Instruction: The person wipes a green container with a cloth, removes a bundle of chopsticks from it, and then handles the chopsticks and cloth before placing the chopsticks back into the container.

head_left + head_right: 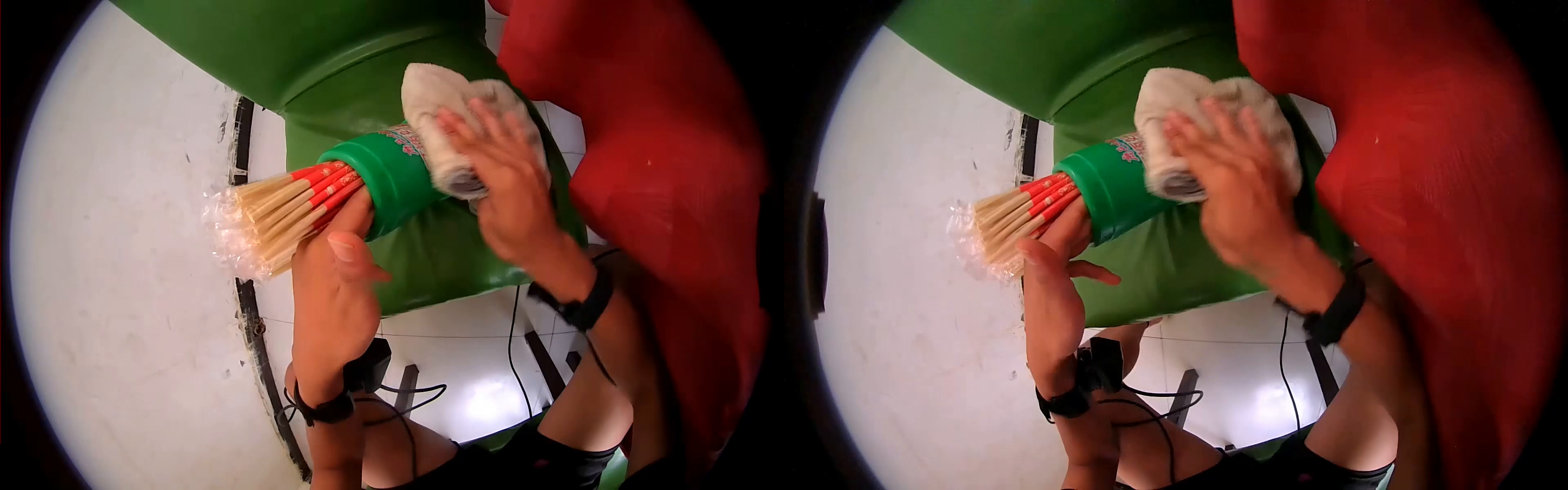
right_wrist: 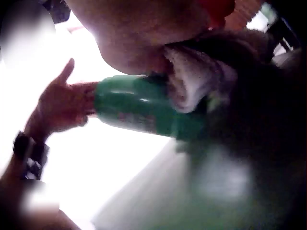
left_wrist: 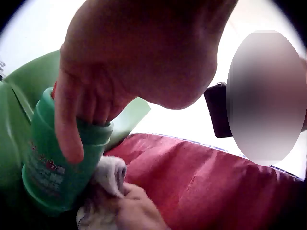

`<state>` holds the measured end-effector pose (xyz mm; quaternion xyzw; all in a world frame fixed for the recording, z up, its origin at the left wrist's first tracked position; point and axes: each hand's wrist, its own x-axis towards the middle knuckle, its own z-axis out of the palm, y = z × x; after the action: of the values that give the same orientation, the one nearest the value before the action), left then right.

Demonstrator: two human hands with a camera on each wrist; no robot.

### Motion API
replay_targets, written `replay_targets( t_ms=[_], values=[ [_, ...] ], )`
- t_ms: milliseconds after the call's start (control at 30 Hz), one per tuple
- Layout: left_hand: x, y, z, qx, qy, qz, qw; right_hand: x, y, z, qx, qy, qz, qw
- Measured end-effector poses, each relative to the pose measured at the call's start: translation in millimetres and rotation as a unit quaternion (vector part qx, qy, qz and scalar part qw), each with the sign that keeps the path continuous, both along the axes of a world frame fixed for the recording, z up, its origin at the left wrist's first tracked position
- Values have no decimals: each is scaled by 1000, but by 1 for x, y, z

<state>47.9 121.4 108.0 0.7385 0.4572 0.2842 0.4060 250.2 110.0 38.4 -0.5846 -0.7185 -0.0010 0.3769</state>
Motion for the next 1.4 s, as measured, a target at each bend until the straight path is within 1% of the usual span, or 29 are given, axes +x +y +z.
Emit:
replay_targets(
  t_ms=[33, 100, 133, 200, 233, 267, 367, 400, 500, 533, 600, 633, 667, 767, 800, 867, 900, 933, 1000, 1033, 1067, 1100, 1167, 1200, 1300, 1400],
  values=[
    [3, 2, 1, 23, 15, -22, 999, -10, -3, 7, 9, 56, 38, 998],
    [7, 3, 4, -16, -7, 5, 1000, -29, -8, 18, 25, 169, 107, 979],
    [9, 4, 4, -35, -17, 19, 999, -31, -9, 19, 29, 168, 109, 979],
    [10, 4, 3, -30, -15, 31, 999, -13, -6, 4, 44, 25, 43, 998],
    [10, 6, 3, -21, -18, 39, 999, 0, -1, -5, 56, -50, 13, 997],
    [10, 5, 2, -10, -10, 40, 999, 6, 3, -9, 45, -48, -21, 998],
    [8, 3, -2, 20, 24, 38, 999, 3, 2, -10, 22, -10, -18, 1000],
    [8, 3, -3, 28, 33, 41, 998, -5, 0, -4, 10, 78, 30, 996],
    [15, 5, 1, 29, 26, 44, 998, -28, -6, 18, 27, 177, 126, 976],
    [16, 4, 2, 29, 11, 40, 999, -23, -6, 15, 30, 145, 123, 981],
    [16, 3, 2, 22, -5, 44, 999, -4, -5, 1, 28, 7, 51, 998],
    [16, 3, 1, 16, -7, 54, 998, 7, -2, -6, 29, -65, 15, 997],
    [15, 2, -2, 19, -6, 52, 998, 15, 2, -13, 21, -78, -16, 997],
    [12, 2, 0, 34, 36, 41, 998, 6, -1, -8, -13, 30, 17, 999],
    [12, 2, 0, 48, 49, 35, 997, -2, -2, 0, -11, 107, 59, 992],
    [11, 4, -4, 90, 66, 25, 993, -17, 0, 17, 3, 164, 124, 979],
    [11, 4, -6, 92, 56, 26, 994, -20, 0, 20, 10, 193, 155, 969],
    [11, 3, -7, 95, 46, 28, 994, -16, 1, 14, 11, 172, 154, 973],
    [12, 3, -6, 58, 14, 35, 998, 4, 0, -3, 12, 46, 77, 996],
    [11, 2, -5, 40, 7, 34, 999, 14, -1, -11, 12, -19, 38, 999],
    [9, 1, 1, 21, 21, 21, 999, 18, 3, -10, 7, -14, 14, 1000],
    [7, 1, 4, 2, 36, 9, 999, 15, 2, -8, -9, 32, 9, 999],
    [7, 4, 3, 36, 39, 16, 998, 2, 1, -9, -42, 124, 3, 991],
    [8, 3, 2, 40, 40, 17, 998, -5, 3, -9, -29, 168, 48, 984],
    [12, 0, 2, 24, 31, 19, 999, -49, -7, 27, 7, 272, 81, 959],
    [17, 2, 4, -35, -22, 47, 998, -42, -11, 7, 56, 159, 85, 982]
  ],
)
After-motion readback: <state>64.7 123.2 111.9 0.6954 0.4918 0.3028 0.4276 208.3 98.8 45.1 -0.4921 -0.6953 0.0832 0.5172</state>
